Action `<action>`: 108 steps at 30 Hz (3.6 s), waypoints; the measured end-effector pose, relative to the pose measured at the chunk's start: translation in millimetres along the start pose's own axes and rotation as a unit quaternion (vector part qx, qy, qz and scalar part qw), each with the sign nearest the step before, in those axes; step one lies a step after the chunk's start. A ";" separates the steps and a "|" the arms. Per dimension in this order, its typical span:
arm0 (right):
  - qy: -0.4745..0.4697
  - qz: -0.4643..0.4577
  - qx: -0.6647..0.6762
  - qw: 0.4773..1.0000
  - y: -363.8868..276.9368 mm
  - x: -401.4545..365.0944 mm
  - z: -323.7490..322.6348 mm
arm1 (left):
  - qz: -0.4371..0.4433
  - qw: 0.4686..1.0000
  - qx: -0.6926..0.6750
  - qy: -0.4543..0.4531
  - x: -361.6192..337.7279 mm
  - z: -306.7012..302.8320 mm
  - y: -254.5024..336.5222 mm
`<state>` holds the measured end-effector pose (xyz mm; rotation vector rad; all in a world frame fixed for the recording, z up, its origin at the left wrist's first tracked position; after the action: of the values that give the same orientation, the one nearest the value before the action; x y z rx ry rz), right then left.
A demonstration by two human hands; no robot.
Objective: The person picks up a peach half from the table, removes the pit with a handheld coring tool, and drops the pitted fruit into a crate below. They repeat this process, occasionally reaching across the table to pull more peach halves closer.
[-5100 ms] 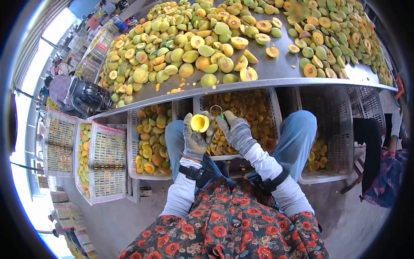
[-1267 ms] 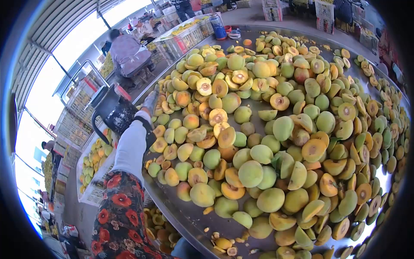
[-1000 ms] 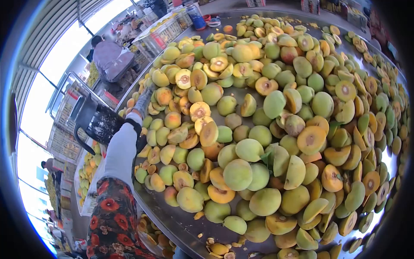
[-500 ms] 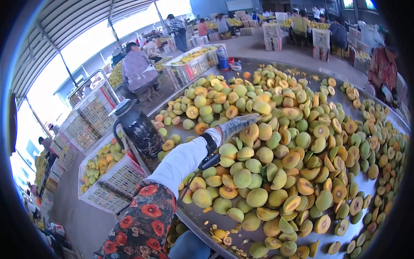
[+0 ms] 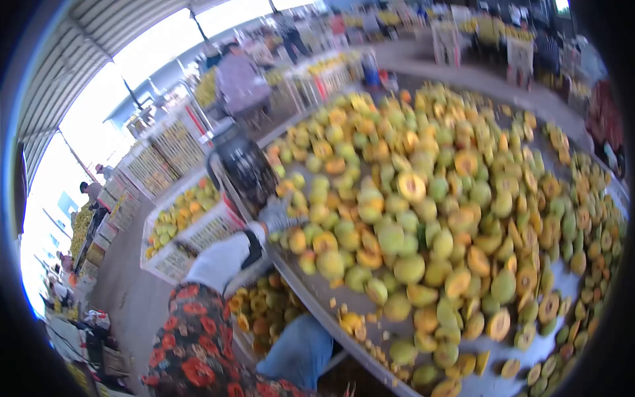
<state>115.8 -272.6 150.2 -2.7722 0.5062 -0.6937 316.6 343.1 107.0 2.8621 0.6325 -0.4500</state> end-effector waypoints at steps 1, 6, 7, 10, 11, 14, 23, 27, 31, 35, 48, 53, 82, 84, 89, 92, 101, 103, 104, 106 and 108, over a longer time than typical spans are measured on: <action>-0.008 0.002 -0.009 1.000 -3.7 -0.8 -0.9 | 0.043 0.997 -0.058 0.027 7.4 10.4 -0.1; -0.007 -0.002 -0.035 0.999 11.2 -6.2 26.6 | 0.256 0.941 -0.214 -0.065 -4.4 26.7 50.8; 0.030 -0.051 0.000 0.998 45.7 -14.6 44.4 | 0.279 0.950 -0.115 -0.087 -21.8 20.6 69.4; -0.012 -0.001 0.045 0.999 31.9 -13.9 34.9 | 0.333 0.933 -0.123 -0.060 -50.0 25.6 118.4; -0.010 -0.014 0.041 0.999 27.8 -10.2 31.2 | 0.359 0.921 -0.142 -0.048 -56.1 29.0 142.3; -0.002 -0.023 0.039 0.999 23.6 -7.9 28.1 | 0.321 0.882 -0.345 0.022 -49.7 42.3 193.5; 0.011 -0.024 0.053 0.998 20.5 -7.8 31.2 | 0.417 0.853 -0.279 0.144 4.3 7.7 364.0; 0.006 -0.020 0.027 0.999 12.6 -2.0 24.6 | 0.430 0.680 -0.540 -0.248 7.0 -8.0 447.7; 0.058 -0.042 0.024 0.997 21.1 -1.1 21.0 | 0.579 0.714 -0.369 -0.137 -66.3 -24.5 432.2; 0.037 -0.023 0.030 0.999 18.0 -0.1 18.6 | 0.707 0.693 0.135 -0.052 -173.2 47.5 346.2; 0.009 -0.001 0.110 0.994 29.3 9.2 5.7 | 0.703 0.549 0.374 0.254 -114.1 77.2 475.5; 0.060 0.018 0.175 0.983 42.1 4.6 -4.7 | 0.609 0.714 0.272 0.212 -124.9 45.1 556.4; -0.335 -0.047 0.053 0.940 43.1 6.4 13.3 | 0.540 0.797 -0.248 0.108 -393.6 118.1 220.0; -0.328 -0.125 0.045 0.935 21.8 0.2 9.0 | 0.541 0.780 -0.311 0.032 -412.0 142.8 212.1; -0.256 -0.178 0.154 0.938 -27.4 -30.0 -8.2 | 0.582 0.774 -0.191 0.159 -416.4 108.6 187.1; -0.320 -0.080 0.305 0.893 -18.0 -32.3 14.1 | 0.525 0.808 -0.145 0.227 -383.5 67.1 169.7; -0.382 0.102 0.615 0.682 4.5 -50.1 30.0 | 0.075 0.981 0.168 -0.068 -196.4 35.8 150.1; -0.338 0.158 0.636 0.675 5.8 -47.0 11.3 | 0.107 0.972 0.144 -0.150 -167.3 47.9 152.6; -0.351 0.156 0.638 0.668 6.4 -39.8 3.6 | 0.162 0.970 0.133 -0.126 -168.3 45.2 161.7; -0.353 0.138 0.637 0.671 11.4 -26.8 -7.9 | 0.260 0.948 0.114 -0.143 -160.3 55.1 181.1; -0.348 0.113 0.605 0.707 13.7 -1.8 -14.6 | 0.391 0.903 -0.040 -0.177 -146.1 57.1 181.6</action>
<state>103.4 -286.5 157.8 -1.4474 0.0963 0.1541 254.8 111.6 120.4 2.5536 -0.5360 -0.7305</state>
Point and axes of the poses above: each hand's wrist, its own x-axis towards the middle knuckle, its own z-axis out of the palm, y = z × x, the point moved 4 cm from there along x, towards the middle knuckle, and after that the axes turned 12 degrees about -y, right-handed, at the moved point
